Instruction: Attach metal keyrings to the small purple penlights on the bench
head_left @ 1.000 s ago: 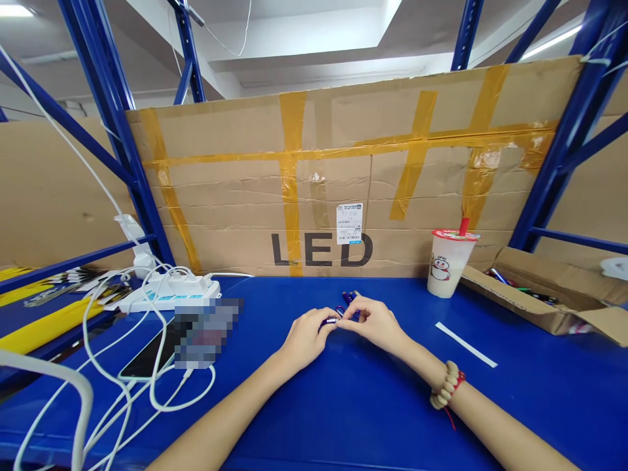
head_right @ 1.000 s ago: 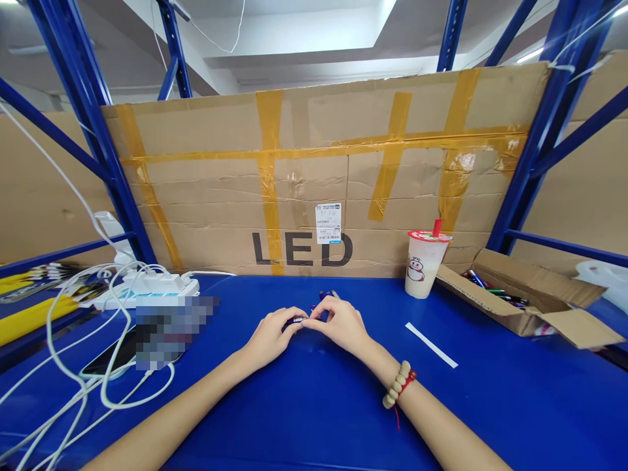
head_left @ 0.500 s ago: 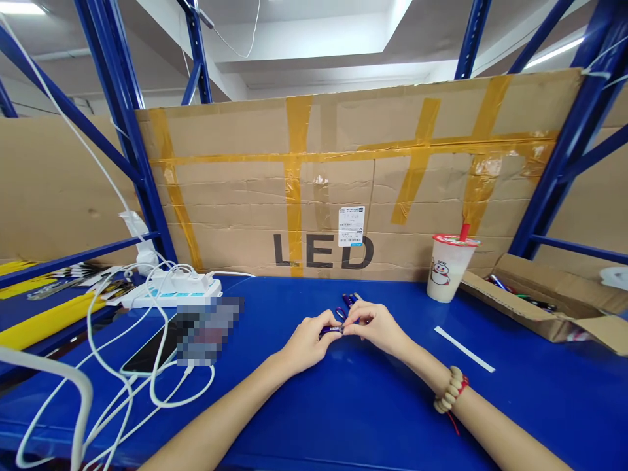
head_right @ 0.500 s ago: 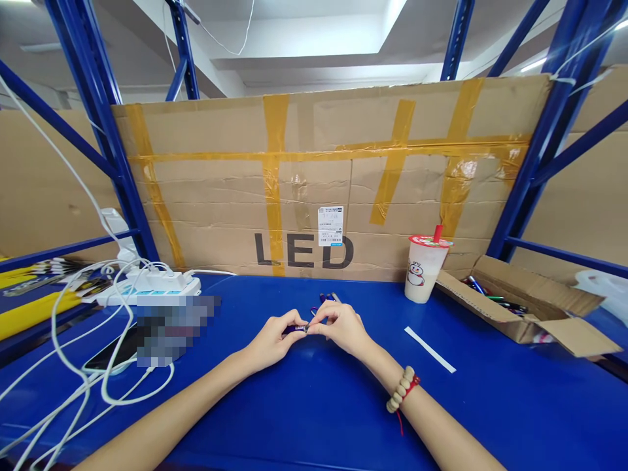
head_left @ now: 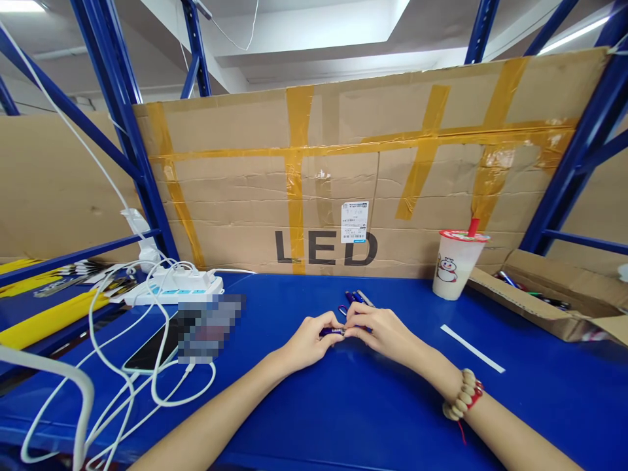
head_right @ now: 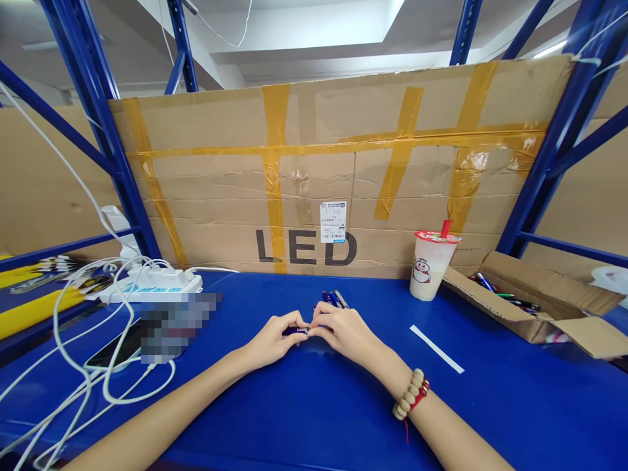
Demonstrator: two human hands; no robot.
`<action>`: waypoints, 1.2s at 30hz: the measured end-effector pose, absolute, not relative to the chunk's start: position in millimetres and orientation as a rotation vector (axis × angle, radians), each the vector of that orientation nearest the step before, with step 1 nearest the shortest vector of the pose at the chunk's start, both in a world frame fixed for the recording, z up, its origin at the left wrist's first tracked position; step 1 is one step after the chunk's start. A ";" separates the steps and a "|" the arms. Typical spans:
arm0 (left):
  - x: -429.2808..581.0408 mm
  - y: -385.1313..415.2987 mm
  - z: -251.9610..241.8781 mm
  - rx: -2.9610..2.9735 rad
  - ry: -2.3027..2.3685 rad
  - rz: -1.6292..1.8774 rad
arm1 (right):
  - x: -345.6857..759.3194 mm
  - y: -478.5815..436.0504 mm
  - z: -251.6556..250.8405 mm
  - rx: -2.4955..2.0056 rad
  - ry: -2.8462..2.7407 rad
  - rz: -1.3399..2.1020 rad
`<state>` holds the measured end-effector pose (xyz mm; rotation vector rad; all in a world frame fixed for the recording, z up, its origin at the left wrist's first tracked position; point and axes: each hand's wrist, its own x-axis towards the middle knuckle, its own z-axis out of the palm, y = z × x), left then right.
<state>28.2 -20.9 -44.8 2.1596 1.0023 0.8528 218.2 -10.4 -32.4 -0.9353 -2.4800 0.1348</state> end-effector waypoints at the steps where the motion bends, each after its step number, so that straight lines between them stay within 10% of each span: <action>1: 28.4 -21.1 -45.3 2.164 1.009 0.850 | 218.1 -10.6 -32.1 -0.935 -2.497 0.120; 36: 36.0 -20.8 -46.5 2.142 1.041 0.856 | 219.3 8.5 -44.1 -0.948 -2.067 0.608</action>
